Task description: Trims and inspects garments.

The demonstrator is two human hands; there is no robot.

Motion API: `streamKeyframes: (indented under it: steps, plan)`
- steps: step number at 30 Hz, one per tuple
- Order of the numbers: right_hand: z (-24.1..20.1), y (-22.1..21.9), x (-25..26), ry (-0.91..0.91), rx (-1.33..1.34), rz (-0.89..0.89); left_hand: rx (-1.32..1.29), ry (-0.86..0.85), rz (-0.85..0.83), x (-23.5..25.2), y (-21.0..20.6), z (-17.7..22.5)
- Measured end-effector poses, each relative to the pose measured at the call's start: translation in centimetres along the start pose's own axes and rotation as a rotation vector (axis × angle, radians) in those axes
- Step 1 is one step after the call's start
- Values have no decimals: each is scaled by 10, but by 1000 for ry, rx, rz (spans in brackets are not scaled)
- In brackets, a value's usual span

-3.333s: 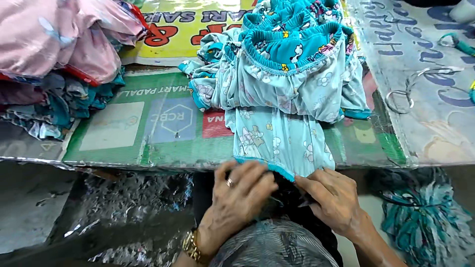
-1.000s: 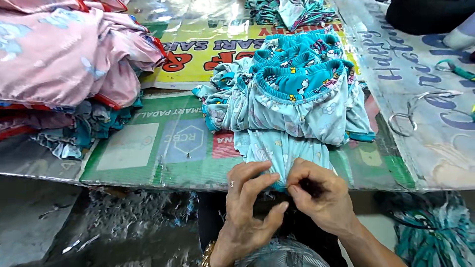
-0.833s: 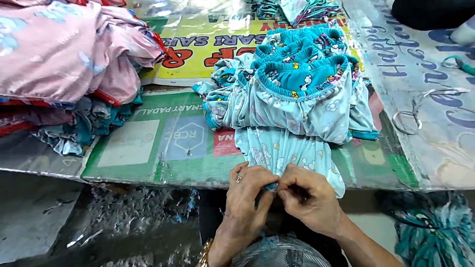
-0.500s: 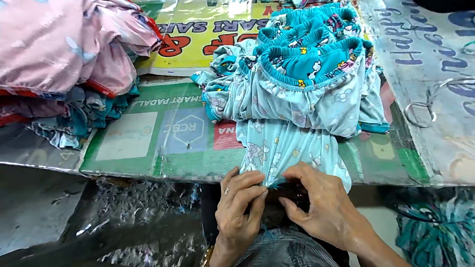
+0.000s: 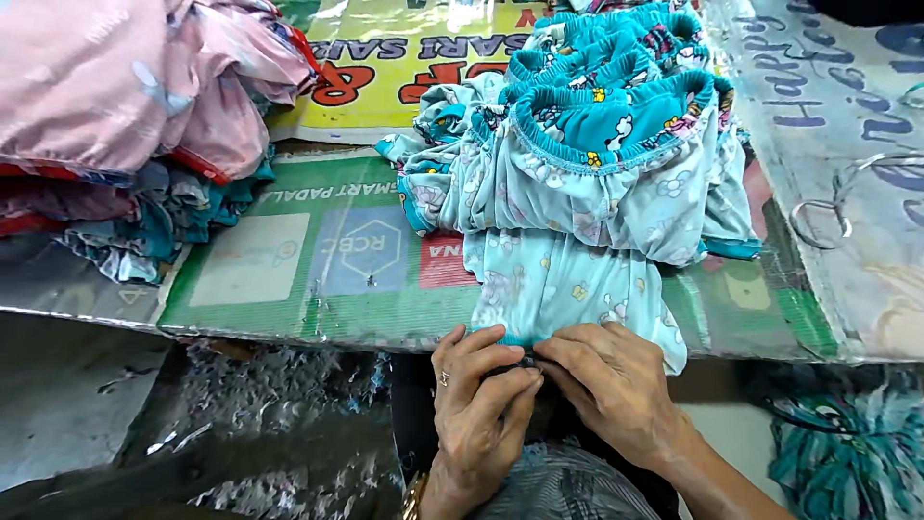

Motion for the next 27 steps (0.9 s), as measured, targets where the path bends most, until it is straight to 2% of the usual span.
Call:
streamKeyframes:
  steps: [2, 6, 8, 11, 13, 14, 16, 19, 21, 24, 27]
  plan:
    - [-1, -1, -1, -8, 22, -42, -53, -28, -21, 0, 3, 5]
    - [-29, -2, -14, 112, 95, -328, -238, -140, -119, 8, 40, 23]
    - [-35, 2, -18, 137, 46, -320, -43, -150, -179, 15, 44, 13]
    - [-14, 15, -11, -3, -249, -231, 319, -129, -414, 26, 22, -20]
    - [5, 20, -8, -64, -352, -241, 290, -145, -448, 31, 16, -37]
    - [13, 23, -9, -75, -318, -239, 222, -142, -435, 35, 17, -42]
    - [29, 34, -12, -101, -85, -217, 35, -107, -410, 46, 19, -42]
    - [46, 48, -8, -168, 489, -177, -325, -17, -393, 68, 13, -31]
    - [53, 60, 0, -226, 775, -109, -477, 61, -324, 83, 6, -24]
    - [66, 80, 13, -283, 970, 6, -622, 172, -222, 111, -1, -21]
    - [78, 96, 21, -323, 1039, 91, -773, 239, -166, 141, 2, -11]
Point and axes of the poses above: each hand's wrist, its own x-axis towards the middle knuckle, its own y-axis out of the back of the hand, z = x × y, the point moved 7 cm from there along x, towards the middle knuckle, and after that the axes turned 9 degrees about -z, right-handed, at the moved point
